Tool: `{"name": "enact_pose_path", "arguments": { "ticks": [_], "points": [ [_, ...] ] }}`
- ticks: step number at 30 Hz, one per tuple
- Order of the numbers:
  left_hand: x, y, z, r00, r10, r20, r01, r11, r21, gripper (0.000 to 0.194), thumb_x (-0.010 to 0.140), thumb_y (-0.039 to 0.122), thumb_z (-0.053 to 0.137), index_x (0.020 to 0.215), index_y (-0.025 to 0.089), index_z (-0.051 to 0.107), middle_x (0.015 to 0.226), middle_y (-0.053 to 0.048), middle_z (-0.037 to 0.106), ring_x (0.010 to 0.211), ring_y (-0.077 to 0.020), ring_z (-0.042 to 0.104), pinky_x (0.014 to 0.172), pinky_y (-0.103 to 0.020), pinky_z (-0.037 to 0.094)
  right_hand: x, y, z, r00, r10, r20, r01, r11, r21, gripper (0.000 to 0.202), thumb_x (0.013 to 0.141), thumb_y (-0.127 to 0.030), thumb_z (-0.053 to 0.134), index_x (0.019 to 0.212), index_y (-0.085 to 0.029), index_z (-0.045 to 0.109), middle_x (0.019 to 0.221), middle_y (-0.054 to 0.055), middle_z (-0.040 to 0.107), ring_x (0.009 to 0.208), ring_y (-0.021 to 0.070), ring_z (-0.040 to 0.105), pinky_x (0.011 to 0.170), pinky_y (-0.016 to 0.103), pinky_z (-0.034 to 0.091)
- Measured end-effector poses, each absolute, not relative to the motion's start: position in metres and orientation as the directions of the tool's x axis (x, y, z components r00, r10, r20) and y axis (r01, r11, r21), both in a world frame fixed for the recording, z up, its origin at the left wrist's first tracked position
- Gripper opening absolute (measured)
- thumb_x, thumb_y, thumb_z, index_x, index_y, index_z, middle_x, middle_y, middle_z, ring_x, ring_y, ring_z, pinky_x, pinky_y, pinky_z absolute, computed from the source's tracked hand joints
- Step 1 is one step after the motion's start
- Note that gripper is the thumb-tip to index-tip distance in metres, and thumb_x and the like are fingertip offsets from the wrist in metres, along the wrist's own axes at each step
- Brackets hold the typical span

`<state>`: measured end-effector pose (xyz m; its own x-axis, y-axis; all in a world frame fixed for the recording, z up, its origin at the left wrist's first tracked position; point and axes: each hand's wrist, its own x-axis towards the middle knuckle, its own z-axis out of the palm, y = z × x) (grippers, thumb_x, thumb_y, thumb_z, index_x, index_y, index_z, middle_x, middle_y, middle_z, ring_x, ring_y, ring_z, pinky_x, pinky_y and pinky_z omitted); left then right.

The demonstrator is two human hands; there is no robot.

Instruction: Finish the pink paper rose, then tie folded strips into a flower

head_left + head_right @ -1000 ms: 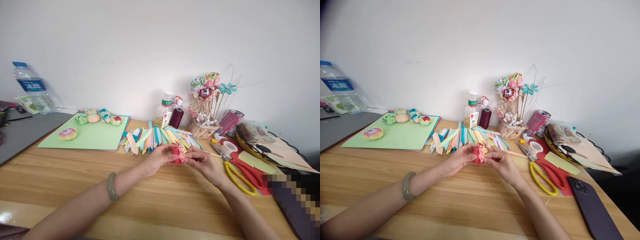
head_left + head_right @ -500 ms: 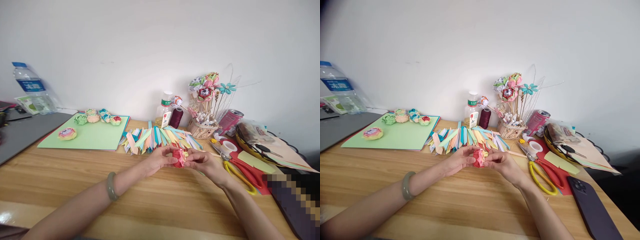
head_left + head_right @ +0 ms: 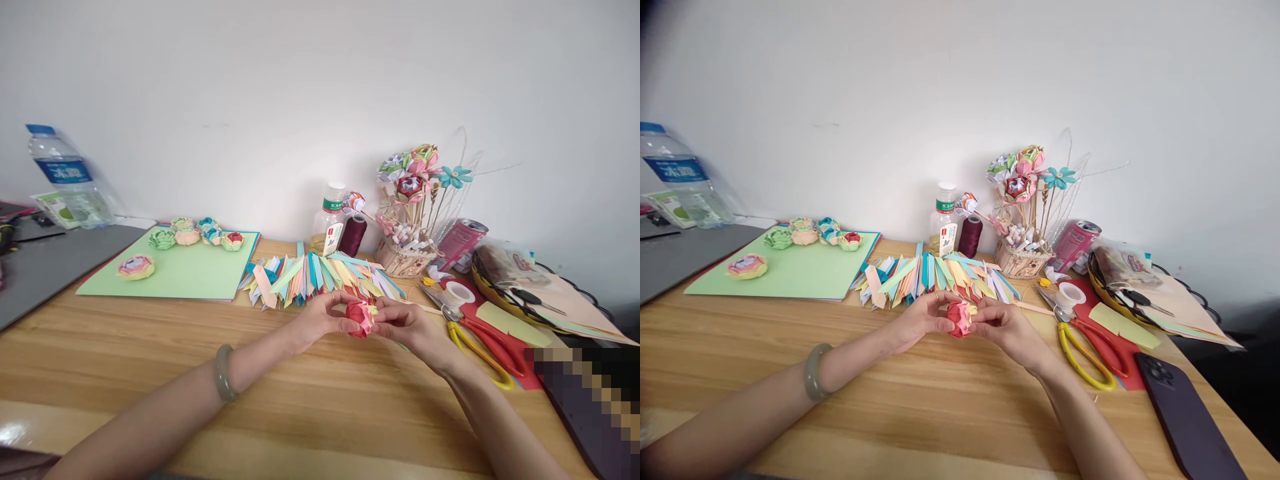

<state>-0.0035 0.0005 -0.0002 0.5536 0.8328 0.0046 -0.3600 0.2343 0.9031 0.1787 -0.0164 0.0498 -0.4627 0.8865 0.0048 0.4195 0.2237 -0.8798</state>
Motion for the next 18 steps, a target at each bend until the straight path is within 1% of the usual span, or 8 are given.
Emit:
{"name": "enact_pose_path", "arguments": {
  "ticks": [3,7,12,14,18],
  "points": [
    [-0.0034,0.0,0.0012,0.555,0.832,0.005,-0.342,0.223,0.913,0.042,0.052,0.022,0.076,0.09,0.017,0.058,0.09,-0.003,0.06,0.077,-0.0138,0.057,0.073,-0.03,0.043,0.1775,-0.0165,0.0488,-0.429,0.903,0.022,0.425,0.223,-0.877,0.022,0.071,-0.037,0.062,0.065,-0.018,0.069,0.068,0.002,0.053,0.069,0.0144,0.048,0.064,0.027,0.037],
    [-0.0029,-0.0005,0.001,0.561,0.828,0.009,-0.309,0.2,0.93,0.045,0.053,0.024,0.076,0.093,0.017,0.057,0.082,-0.002,0.061,0.075,-0.0141,0.057,0.073,-0.031,0.043,0.1767,-0.0155,0.0454,-0.375,0.926,0.047,0.437,0.221,-0.872,0.02,0.068,-0.034,0.064,0.061,-0.016,0.068,0.062,0.001,0.05,0.061,0.0124,0.044,0.058,0.026,0.035],
    [-0.0019,-0.0005,0.0006,0.543,0.84,-0.002,-0.292,0.191,0.937,0.049,0.052,0.026,0.077,0.095,0.017,0.056,0.078,-0.002,0.061,0.074,-0.0144,0.056,0.074,-0.031,0.043,0.173,-0.0168,0.0428,-0.322,0.944,0.073,0.442,0.218,-0.87,0.022,0.063,-0.034,0.068,0.053,-0.016,0.061,0.058,-0.001,0.047,0.057,0.0117,0.042,0.054,0.025,0.033],
    [-0.0014,-0.0006,0.0019,0.527,0.85,-0.005,-0.302,0.192,0.934,0.049,0.052,0.027,0.077,0.094,0.016,0.055,0.078,-0.002,0.061,0.074,-0.014,0.056,0.073,-0.031,0.043,0.1709,-0.0178,0.0427,-0.316,0.944,0.092,0.437,0.231,-0.869,0.022,0.062,-0.034,0.068,0.053,-0.016,0.059,0.058,-0.001,0.048,0.058,0.012,0.043,0.054,0.025,0.033],
    [-0.0008,-0.0014,0.0057,0.475,0.88,0.01,-0.341,0.173,0.924,0.049,0.05,0.027,0.077,0.092,0.015,0.055,0.084,-0.003,0.061,0.076,-0.0137,0.056,0.074,-0.03,0.043,0.1685,-0.0186,0.0427,-0.302,0.946,0.118,0.416,0.242,-0.877,0.023,0.066,-0.038,0.064,0.057,-0.017,0.062,0.062,0.0,0.049,0.06,0.0129,0.045,0.057,0.026,0.035]
  ]
}}
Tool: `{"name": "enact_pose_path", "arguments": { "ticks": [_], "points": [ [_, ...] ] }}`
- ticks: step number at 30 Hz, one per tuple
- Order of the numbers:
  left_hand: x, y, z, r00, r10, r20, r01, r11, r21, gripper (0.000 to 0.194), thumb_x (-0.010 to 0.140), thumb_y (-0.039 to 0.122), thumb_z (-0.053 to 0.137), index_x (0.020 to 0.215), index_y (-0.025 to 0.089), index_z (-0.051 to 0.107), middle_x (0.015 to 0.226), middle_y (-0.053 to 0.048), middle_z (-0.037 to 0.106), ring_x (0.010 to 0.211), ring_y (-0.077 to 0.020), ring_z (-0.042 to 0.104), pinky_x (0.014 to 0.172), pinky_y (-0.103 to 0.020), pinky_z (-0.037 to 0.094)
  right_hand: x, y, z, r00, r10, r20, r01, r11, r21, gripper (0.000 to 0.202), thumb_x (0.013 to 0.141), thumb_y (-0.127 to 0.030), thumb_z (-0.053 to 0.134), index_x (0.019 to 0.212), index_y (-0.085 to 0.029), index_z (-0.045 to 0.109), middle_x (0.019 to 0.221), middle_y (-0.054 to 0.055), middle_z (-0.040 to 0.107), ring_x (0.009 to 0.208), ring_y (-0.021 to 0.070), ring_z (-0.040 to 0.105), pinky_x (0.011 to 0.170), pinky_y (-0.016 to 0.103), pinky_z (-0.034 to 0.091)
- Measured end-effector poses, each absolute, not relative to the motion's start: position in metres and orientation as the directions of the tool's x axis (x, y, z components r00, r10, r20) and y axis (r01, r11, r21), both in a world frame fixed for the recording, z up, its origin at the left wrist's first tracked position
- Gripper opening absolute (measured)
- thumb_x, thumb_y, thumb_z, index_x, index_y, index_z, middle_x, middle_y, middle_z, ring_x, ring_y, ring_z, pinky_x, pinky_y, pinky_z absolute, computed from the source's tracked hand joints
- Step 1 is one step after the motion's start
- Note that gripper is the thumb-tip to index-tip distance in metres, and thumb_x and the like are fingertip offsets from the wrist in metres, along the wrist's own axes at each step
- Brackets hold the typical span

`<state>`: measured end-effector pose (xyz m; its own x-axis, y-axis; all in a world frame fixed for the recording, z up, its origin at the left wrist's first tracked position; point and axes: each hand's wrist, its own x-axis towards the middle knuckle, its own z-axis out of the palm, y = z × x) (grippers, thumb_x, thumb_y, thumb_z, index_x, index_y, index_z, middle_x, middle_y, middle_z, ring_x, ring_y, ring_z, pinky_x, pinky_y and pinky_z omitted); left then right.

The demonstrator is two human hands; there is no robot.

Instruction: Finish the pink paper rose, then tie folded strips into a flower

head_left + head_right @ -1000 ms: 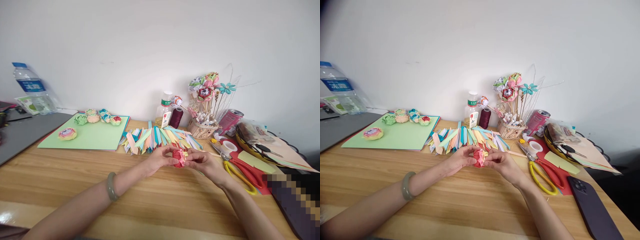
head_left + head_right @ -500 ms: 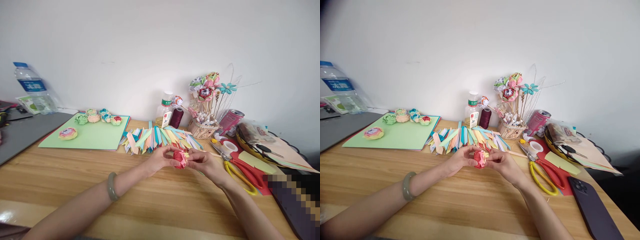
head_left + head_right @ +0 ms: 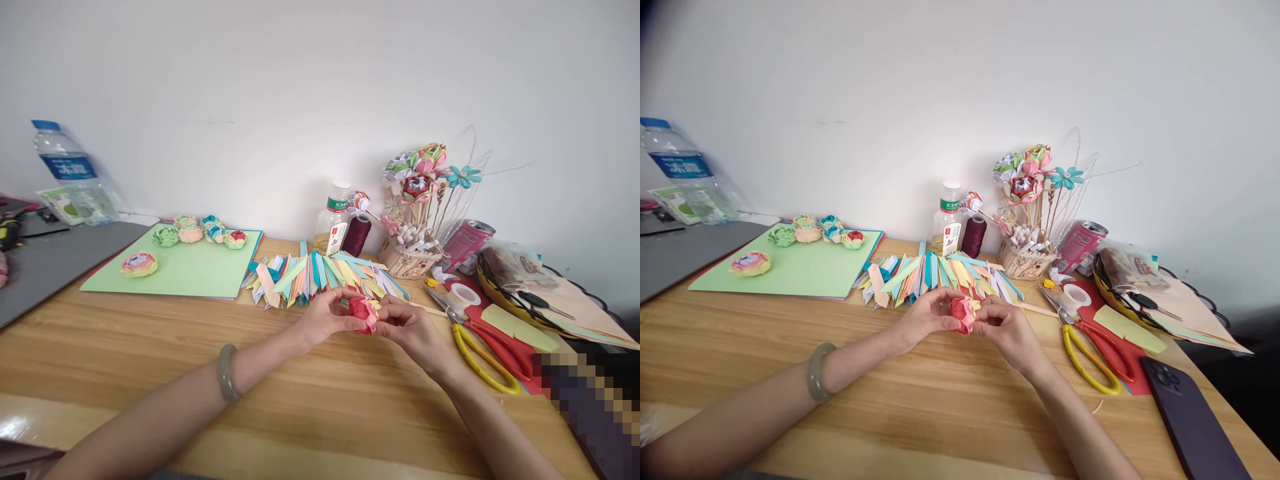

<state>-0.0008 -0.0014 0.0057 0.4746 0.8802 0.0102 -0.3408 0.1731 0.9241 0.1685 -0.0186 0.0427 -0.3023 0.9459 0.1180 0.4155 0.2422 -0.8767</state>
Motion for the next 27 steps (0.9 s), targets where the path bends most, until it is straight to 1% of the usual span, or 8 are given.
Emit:
{"name": "enact_pose_path", "arguments": {
  "ticks": [3,10,13,16,18,23,27],
  "points": [
    [-0.0007,-0.0016,0.0067,0.447,0.894,0.019,-0.359,0.16,0.919,0.048,0.049,0.026,0.078,0.09,0.016,0.055,0.089,-0.003,0.06,0.079,-0.0138,0.057,0.075,-0.029,0.042,0.1683,-0.0186,0.0421,-0.289,0.948,0.131,0.428,0.25,-0.868,0.025,0.068,-0.04,0.062,0.056,-0.018,0.063,0.063,0.0,0.049,0.06,0.013,0.045,0.057,0.026,0.035],
    [-0.0015,-0.0008,0.0025,0.518,0.856,0.008,-0.302,0.173,0.937,0.047,0.053,0.027,0.076,0.093,0.016,0.054,0.079,-0.003,0.06,0.074,-0.0145,0.056,0.074,-0.032,0.043,0.1689,-0.0181,0.0401,-0.286,0.947,0.145,0.474,0.272,-0.838,0.025,0.063,-0.039,0.067,0.053,-0.017,0.06,0.06,-0.001,0.048,0.06,0.0133,0.045,0.056,0.026,0.035],
    [-0.0016,-0.0008,0.0032,0.516,0.857,0.0,-0.307,0.185,0.934,0.048,0.052,0.028,0.076,0.093,0.016,0.055,0.079,-0.003,0.06,0.076,-0.0152,0.056,0.074,-0.032,0.043,0.1712,-0.0169,0.0401,-0.34,0.932,0.127,0.443,0.278,-0.852,0.027,0.067,-0.041,0.064,0.055,-0.017,0.062,0.063,0.0,0.049,0.061,0.0131,0.045,0.057,0.026,0.035],
    [-0.0015,-0.0009,0.0052,0.474,0.881,0.002,-0.33,0.176,0.928,0.047,0.05,0.027,0.077,0.091,0.016,0.056,0.083,-0.003,0.06,0.076,-0.0142,0.056,0.075,-0.031,0.043,0.173,-0.0156,0.0398,-0.396,0.911,0.118,0.411,0.291,-0.864,0.026,0.071,-0.041,0.061,0.061,-0.017,0.065,0.066,0.001,0.05,0.063,0.013,0.046,0.059,0.026,0.036],
    [-0.0012,-0.0009,0.0055,0.466,0.885,0.003,-0.333,0.172,0.927,0.048,0.049,0.027,0.077,0.091,0.015,0.055,0.084,-0.003,0.06,0.076,-0.014,0.056,0.075,-0.031,0.043,0.1727,-0.0152,0.0395,-0.385,0.915,0.12,0.416,0.288,-0.862,0.026,0.07,-0.041,0.062,0.062,-0.017,0.066,0.065,0.001,0.05,0.062,0.013,0.046,0.059,0.026,0.036],
    [-0.0004,-0.0002,0.0019,0.491,0.871,-0.004,-0.273,0.158,0.949,0.049,0.051,0.029,0.076,0.093,0.017,0.055,0.082,-0.003,0.06,0.076,-0.0158,0.056,0.072,-0.032,0.043,0.1687,-0.0158,0.0389,-0.314,0.939,0.138,0.45,0.275,-0.85,0.03,0.064,-0.044,0.066,0.053,-0.017,0.062,0.06,0.0,0.049,0.06,0.0132,0.046,0.057,0.026,0.036],
    [-0.0004,0.0001,0.0032,0.477,0.879,0.012,-0.318,0.16,0.934,0.046,0.053,0.029,0.076,0.093,0.016,0.056,0.088,-0.003,0.06,0.077,-0.0143,0.055,0.074,-0.03,0.043,0.1695,-0.0163,0.0411,-0.334,0.933,0.133,0.446,0.281,-0.85,0.03,0.068,-0.046,0.062,0.057,-0.017,0.064,0.062,0.001,0.05,0.061,0.0133,0.047,0.058,0.027,0.037]
  ]
}}
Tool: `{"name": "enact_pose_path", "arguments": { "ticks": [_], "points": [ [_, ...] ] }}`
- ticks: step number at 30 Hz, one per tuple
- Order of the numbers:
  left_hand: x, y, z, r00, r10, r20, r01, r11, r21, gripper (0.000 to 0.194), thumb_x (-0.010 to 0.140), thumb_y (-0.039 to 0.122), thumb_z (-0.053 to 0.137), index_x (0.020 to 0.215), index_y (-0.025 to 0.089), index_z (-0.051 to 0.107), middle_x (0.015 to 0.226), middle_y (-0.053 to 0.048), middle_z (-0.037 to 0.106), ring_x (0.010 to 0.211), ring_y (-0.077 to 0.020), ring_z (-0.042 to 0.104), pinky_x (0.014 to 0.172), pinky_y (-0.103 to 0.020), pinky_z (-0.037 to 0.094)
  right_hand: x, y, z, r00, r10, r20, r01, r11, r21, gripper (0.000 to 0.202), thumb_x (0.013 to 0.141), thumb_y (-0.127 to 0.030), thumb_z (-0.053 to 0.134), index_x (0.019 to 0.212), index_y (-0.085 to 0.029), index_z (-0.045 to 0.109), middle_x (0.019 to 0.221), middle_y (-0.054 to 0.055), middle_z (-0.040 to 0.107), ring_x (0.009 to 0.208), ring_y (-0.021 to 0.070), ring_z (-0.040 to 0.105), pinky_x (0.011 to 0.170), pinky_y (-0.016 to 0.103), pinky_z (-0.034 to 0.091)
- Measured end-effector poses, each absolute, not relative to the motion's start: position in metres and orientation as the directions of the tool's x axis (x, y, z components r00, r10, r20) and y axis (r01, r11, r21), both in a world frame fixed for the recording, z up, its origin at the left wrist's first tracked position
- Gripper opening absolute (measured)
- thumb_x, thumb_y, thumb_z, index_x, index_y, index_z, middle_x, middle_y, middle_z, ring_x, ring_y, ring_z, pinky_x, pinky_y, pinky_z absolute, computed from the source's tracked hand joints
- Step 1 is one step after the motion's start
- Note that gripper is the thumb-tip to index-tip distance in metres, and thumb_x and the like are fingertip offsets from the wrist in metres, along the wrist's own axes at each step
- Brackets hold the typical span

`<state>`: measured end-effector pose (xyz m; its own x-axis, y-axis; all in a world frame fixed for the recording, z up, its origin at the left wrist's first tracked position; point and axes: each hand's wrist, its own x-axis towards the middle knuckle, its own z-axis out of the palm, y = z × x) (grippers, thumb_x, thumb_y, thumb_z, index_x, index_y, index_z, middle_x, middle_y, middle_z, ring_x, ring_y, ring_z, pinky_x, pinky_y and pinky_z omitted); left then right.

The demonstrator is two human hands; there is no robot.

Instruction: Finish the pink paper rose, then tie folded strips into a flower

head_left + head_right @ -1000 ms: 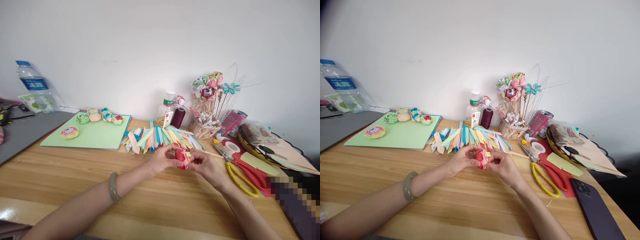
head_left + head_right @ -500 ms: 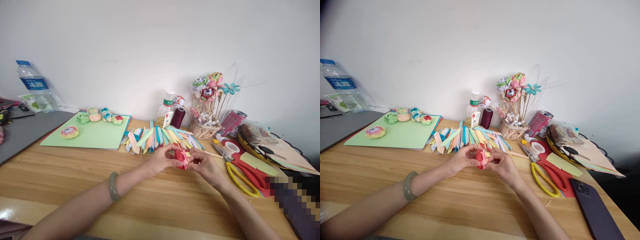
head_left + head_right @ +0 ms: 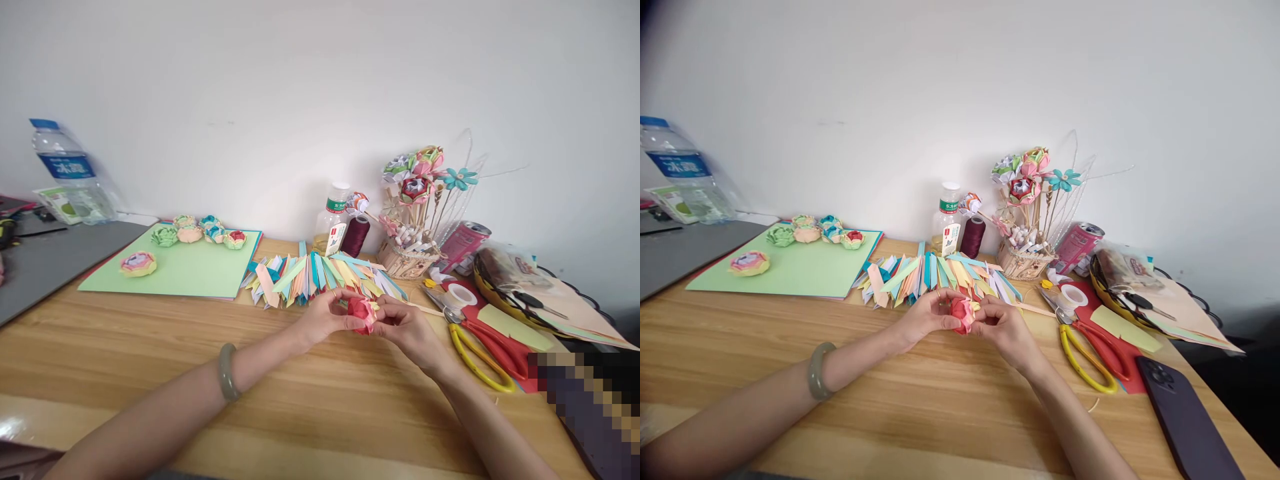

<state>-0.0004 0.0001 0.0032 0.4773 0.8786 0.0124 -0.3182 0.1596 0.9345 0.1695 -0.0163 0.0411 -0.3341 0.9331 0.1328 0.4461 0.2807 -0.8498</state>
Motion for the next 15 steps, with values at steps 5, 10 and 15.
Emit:
{"name": "enact_pose_path", "arguments": {
  "ticks": [5,10,15],
  "points": [
    [-0.001,0.0,0.005,0.449,0.893,0.022,-0.346,0.151,0.926,0.047,0.05,0.029,0.077,0.091,0.016,0.058,0.093,-0.004,0.06,0.08,-0.0143,0.056,0.075,-0.029,0.042,0.172,-0.016,0.044,-0.382,0.918,0.103,0.432,0.276,-0.858,0.026,0.071,-0.042,0.06,0.062,-0.018,0.064,0.066,0.001,0.053,0.063,0.0137,0.049,0.061,0.027,0.037],
    [-0.001,-0.001,0.002,0.48,0.877,-0.009,-0.262,0.153,0.953,0.049,0.051,0.029,0.077,0.094,0.017,0.056,0.08,-0.004,0.061,0.077,-0.017,0.057,0.073,-0.033,0.044,0.169,-0.014,0.038,-0.319,0.94,0.123,0.473,0.271,-0.838,0.022,0.066,-0.035,0.065,0.054,-0.017,0.06,0.063,0.0,0.051,0.062,0.0141,0.048,0.058,0.027,0.036],
    [-0.001,-0.002,0.006,0.474,0.881,0.003,-0.306,0.161,0.938,0.047,0.052,0.027,0.076,0.094,0.016,0.057,0.086,-0.004,0.061,0.08,-0.016,0.056,0.075,-0.033,0.044,0.169,-0.017,0.033,-0.261,0.946,0.19,0.555,0.308,-0.772,0.02,0.067,-0.033,0.063,0.055,-0.017,0.059,0.063,0.001,0.051,0.06,0.0141,0.047,0.056,0.027,0.036]
  ]
}}
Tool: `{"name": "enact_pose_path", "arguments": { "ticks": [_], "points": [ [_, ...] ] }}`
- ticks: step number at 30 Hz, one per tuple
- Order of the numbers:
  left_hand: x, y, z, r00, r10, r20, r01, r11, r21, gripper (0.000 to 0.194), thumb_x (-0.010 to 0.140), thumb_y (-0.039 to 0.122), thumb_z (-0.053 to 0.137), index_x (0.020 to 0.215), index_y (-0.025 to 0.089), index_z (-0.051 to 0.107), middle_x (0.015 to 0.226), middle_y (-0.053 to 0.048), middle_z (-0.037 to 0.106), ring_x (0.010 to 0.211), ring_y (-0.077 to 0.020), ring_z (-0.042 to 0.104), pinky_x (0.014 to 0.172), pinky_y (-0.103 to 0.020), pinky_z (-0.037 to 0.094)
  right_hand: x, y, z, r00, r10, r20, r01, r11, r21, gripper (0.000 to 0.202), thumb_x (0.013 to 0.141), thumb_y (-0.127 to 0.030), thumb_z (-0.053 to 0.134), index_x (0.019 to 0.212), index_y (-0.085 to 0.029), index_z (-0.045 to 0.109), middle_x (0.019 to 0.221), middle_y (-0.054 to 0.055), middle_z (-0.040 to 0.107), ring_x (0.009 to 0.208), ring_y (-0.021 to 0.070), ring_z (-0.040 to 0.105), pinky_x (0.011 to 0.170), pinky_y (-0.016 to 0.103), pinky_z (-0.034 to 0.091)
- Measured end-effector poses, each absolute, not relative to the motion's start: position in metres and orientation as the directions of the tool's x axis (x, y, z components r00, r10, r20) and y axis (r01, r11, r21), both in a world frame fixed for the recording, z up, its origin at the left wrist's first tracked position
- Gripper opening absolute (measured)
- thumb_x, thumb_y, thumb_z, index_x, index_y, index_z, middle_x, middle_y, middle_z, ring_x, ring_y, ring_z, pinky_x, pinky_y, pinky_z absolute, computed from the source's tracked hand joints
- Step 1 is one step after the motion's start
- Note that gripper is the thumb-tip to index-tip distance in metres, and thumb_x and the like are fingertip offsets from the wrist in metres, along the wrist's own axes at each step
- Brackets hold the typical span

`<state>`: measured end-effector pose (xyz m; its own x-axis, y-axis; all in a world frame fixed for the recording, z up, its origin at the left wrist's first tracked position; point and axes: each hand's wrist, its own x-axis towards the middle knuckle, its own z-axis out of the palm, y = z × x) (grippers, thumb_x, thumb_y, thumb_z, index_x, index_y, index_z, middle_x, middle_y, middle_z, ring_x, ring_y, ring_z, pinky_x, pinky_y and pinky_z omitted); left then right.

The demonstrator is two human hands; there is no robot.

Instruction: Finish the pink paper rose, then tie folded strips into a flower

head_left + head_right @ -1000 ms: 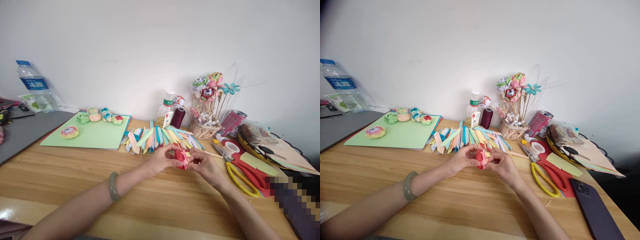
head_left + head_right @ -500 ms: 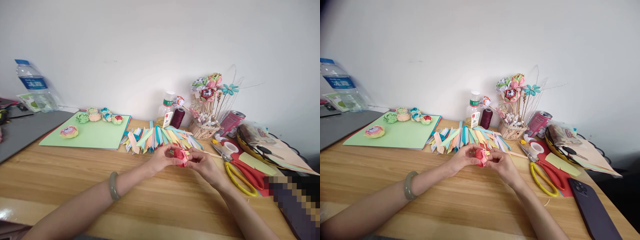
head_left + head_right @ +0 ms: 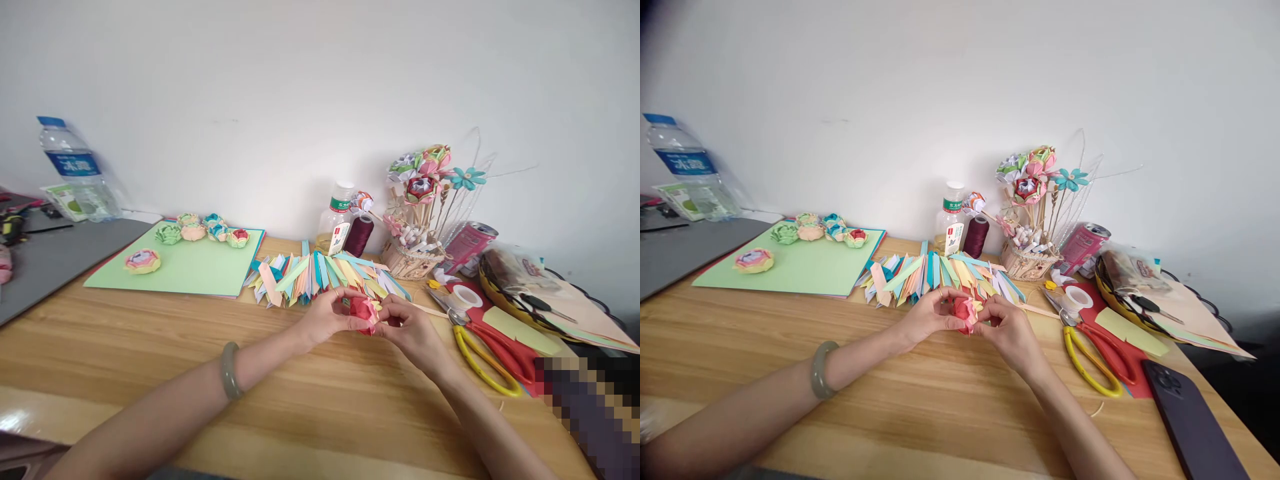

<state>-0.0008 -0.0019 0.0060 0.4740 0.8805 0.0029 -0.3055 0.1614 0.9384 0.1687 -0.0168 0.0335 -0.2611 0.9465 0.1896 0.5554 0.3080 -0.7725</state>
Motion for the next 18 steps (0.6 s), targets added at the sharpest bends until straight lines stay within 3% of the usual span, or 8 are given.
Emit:
{"name": "enact_pose_path", "arguments": {
  "ticks": [10,14,18],
  "points": [
    [0.0,0.0,0.003,0.362,0.932,-0.009,-0.378,0.156,0.912,0.048,0.054,0.024,0.076,0.097,0.016,0.054,0.093,-0.005,0.061,0.083,-0.0155,0.057,0.077,-0.031,0.043,0.169,-0.021,0.033,-0.226,0.914,0.336,0.67,0.396,-0.627,0.021,0.078,-0.035,0.054,0.074,-0.019,0.067,0.068,0.004,0.055,0.06,0.0153,0.05,0.054,0.028,0.039],
    [0.002,0.0,0.001,0.339,0.94,-0.022,-0.405,0.167,0.899,0.049,0.054,0.022,0.075,0.097,0.016,0.052,0.092,-0.004,0.061,0.084,-0.0149,0.057,0.081,-0.034,0.042,0.167,-0.026,0.027,-0.221,0.812,0.54,0.785,0.477,-0.396,0.019,0.081,-0.029,0.051,0.079,-0.02,0.067,0.07,0.005,0.055,0.065,0.0159,0.053,0.057,0.028,0.04],
    [0.003,-0.002,0.002,0.371,0.928,-0.011,-0.445,0.188,0.875,0.048,0.054,0.018,0.076,0.095,0.016,0.051,0.096,-0.003,0.056,0.086,-0.0144,0.055,0.082,-0.034,0.043,0.167,-0.031,0.023,-0.305,0.721,0.622,0.888,0.452,-0.088,0.018,0.082,-0.026,0.05,0.08,-0.022,0.067,0.074,0.006,0.059,0.067,0.0156,0.054,0.06,0.027,0.039]
  ]
}}
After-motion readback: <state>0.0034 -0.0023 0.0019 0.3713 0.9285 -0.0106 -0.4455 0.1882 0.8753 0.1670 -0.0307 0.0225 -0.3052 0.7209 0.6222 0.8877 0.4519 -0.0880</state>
